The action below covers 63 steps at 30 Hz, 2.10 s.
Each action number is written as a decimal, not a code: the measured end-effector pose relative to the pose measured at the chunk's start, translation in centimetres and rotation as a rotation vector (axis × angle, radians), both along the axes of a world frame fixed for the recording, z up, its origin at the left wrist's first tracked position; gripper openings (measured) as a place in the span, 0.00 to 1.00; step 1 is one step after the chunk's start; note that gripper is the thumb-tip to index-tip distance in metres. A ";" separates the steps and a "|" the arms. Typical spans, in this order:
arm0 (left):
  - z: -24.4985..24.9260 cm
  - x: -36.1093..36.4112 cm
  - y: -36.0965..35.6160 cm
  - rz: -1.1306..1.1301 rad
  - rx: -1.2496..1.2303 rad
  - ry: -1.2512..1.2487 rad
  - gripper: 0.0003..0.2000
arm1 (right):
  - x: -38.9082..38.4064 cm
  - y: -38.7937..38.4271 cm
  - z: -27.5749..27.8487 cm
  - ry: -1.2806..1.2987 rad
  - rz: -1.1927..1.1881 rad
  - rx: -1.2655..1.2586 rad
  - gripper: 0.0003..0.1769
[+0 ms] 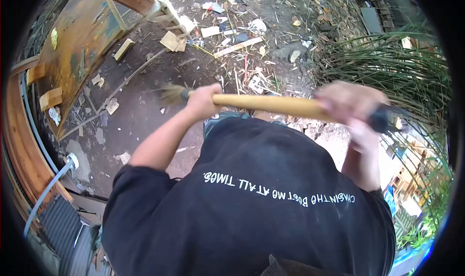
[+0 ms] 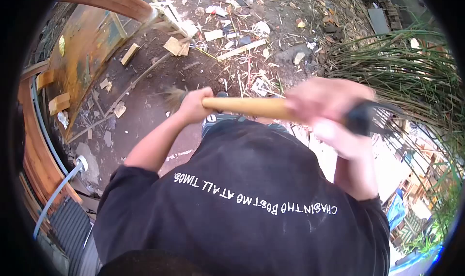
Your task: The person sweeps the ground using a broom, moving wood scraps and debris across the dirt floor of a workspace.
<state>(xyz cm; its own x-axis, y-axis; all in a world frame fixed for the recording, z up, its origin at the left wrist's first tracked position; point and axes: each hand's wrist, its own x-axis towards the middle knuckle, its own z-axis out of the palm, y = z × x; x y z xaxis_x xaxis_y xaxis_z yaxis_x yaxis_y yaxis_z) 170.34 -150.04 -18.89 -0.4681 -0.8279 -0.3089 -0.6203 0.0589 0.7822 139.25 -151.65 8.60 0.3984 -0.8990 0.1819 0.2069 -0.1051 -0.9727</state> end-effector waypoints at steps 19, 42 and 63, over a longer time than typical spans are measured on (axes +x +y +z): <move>9.7 -13.1 -3.7 -0.076 -0.227 0.211 0.07 | -21.7 1.8 9.9 -0.207 -0.050 -0.239 0.06; 7.9 -25.2 2.1 0.067 -0.072 -0.041 0.10 | -27.9 -0.2 3.1 -0.178 0.033 -0.183 0.16; 10.0 -35.1 -0.3 0.177 -0.213 0.189 0.11 | -39.1 -2.3 10.0 -0.135 0.181 -0.416 0.11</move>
